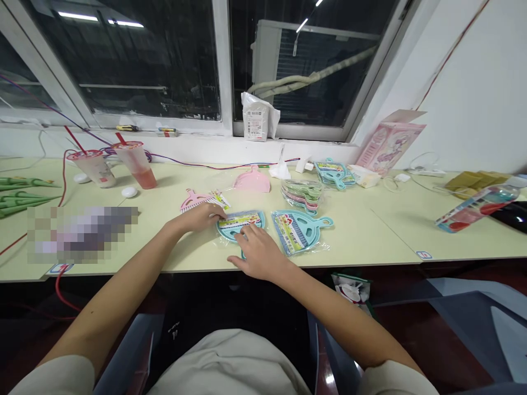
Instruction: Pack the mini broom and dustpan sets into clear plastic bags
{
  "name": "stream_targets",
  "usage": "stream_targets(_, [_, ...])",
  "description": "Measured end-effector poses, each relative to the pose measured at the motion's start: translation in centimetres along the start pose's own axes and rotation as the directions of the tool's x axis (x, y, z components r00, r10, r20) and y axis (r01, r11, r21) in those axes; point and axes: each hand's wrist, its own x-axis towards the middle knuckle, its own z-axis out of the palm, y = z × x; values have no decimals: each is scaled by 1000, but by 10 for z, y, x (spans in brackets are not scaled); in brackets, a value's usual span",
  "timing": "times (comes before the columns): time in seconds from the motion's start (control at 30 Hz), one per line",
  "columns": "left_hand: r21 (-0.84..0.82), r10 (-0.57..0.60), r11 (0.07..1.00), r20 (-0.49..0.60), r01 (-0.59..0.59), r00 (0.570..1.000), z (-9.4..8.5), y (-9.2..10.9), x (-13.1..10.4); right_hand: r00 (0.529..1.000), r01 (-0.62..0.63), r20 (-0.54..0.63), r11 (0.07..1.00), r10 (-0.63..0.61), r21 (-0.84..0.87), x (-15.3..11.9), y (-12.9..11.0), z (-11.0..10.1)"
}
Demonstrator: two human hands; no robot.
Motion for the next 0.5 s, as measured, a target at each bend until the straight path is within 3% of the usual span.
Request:
stream_targets(0.13, [13,-26,1000,73,25,997,-5,-3,-12,998,-32,53,999,34,-41,-11,-1,9])
stream_targets(0.27, [-6,26,1000,88,-25,996,-4,-11,-28,999,-24,29,996,27,-92,-16,9,20])
stream_targets(0.5, [111,81,991,-58,-74,995,8,-11,-35,999,-12,-39,997,10,-72,-14,28,31])
